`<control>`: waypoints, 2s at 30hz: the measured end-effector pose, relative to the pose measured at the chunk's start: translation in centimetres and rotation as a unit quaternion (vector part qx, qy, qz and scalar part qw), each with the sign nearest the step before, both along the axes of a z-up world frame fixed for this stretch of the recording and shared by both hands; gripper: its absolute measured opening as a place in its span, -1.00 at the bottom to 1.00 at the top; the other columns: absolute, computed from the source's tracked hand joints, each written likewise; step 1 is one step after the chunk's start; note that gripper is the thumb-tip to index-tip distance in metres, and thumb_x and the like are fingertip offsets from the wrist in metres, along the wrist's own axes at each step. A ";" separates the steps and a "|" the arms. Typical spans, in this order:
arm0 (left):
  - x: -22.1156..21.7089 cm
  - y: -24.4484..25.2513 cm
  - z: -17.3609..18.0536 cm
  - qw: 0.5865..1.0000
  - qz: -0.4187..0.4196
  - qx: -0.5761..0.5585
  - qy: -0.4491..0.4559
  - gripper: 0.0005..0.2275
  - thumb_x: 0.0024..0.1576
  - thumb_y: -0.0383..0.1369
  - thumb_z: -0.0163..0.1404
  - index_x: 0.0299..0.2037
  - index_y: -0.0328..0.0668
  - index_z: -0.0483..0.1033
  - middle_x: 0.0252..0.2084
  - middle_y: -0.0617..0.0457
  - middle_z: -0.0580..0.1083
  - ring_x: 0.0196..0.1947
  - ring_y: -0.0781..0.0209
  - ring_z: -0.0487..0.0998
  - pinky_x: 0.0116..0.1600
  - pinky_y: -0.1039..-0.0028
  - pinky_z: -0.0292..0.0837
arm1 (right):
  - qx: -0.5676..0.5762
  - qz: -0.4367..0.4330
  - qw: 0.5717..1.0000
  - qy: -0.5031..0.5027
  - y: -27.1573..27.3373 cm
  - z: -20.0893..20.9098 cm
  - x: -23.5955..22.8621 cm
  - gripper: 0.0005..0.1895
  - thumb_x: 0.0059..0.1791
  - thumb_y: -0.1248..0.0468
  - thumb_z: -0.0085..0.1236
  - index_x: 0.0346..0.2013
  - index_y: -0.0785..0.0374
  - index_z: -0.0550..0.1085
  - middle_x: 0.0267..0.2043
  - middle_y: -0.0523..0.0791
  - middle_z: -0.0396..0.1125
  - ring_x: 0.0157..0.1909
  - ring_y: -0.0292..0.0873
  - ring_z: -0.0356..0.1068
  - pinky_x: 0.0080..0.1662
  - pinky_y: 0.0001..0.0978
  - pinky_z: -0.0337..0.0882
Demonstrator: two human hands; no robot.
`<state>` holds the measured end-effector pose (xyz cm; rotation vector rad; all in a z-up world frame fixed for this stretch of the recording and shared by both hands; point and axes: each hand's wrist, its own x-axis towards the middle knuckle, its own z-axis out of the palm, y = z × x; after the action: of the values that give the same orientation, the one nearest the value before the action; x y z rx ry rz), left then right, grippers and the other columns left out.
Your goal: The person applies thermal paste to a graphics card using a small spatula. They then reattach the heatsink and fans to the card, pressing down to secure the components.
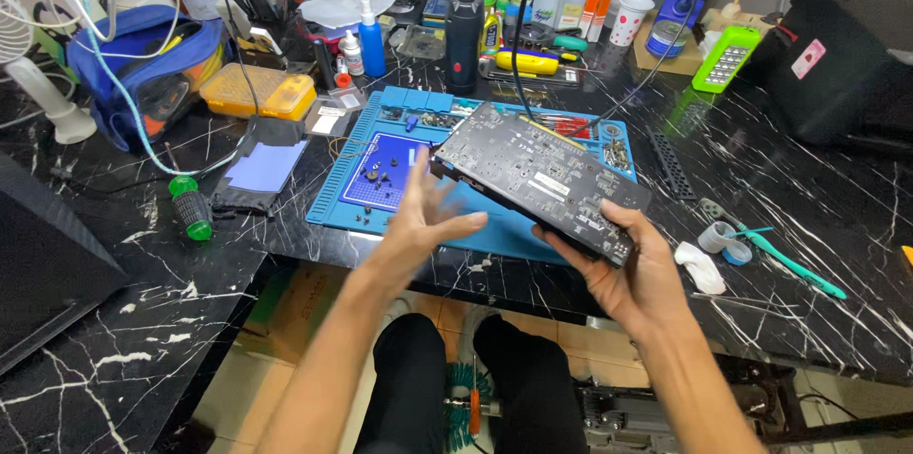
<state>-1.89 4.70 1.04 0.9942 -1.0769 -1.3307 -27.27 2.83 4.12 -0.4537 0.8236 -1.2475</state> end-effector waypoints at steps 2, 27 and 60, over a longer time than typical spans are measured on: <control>-2.1 -1.8 -3.7 0.992 -0.015 -0.023 0.123 0.32 0.06 -0.12 0.43 0.79 -0.06 -0.53 0.68 -0.55 -0.09 0.69 -0.57 0.03 0.66 -0.50 -0.13 | -0.005 -0.008 1.000 -0.011 -0.1 -1.2 0.7 -0.55 0.09 0.25 0.15 0.21 0.45 0.51 0.20 0.24 0.57 0.15 0.29 0.61 0.30 0.38 0.63; -10.5 4.4 -3.2 0.859 0.075 -0.082 0.499 -0.38 0.33 -0.05 0.10 0.50 -0.34 0.44 0.38 -0.20 0.55 0.35 -0.23 0.58 0.46 -0.04 0.49 | -0.057 -0.124 0.988 0.075 9.4 -10.5 1.9 0.05 -0.09 0.26 -0.05 0.78 0.05 0.11 0.56 0.03 0.28 0.50 0.19 0.35 0.37 0.33 0.44; -10.1 6.0 -1.7 0.832 0.118 -0.089 0.535 -0.44 0.20 -0.11 0.04 0.36 -0.30 0.49 0.20 -0.19 0.55 0.19 -0.24 0.57 0.30 0.00 0.50 | -0.197 0.022 0.972 0.129 8.4 -7.2 1.8 0.29 -0.21 0.01 0.40 0.74 0.17 0.01 0.58 0.13 0.27 0.51 0.17 0.39 0.40 0.26 0.51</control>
<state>-11.95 10.74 -0.68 0.1148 -0.1816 -1.2570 -25.46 11.23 -3.13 -0.9671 0.7773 -1.3296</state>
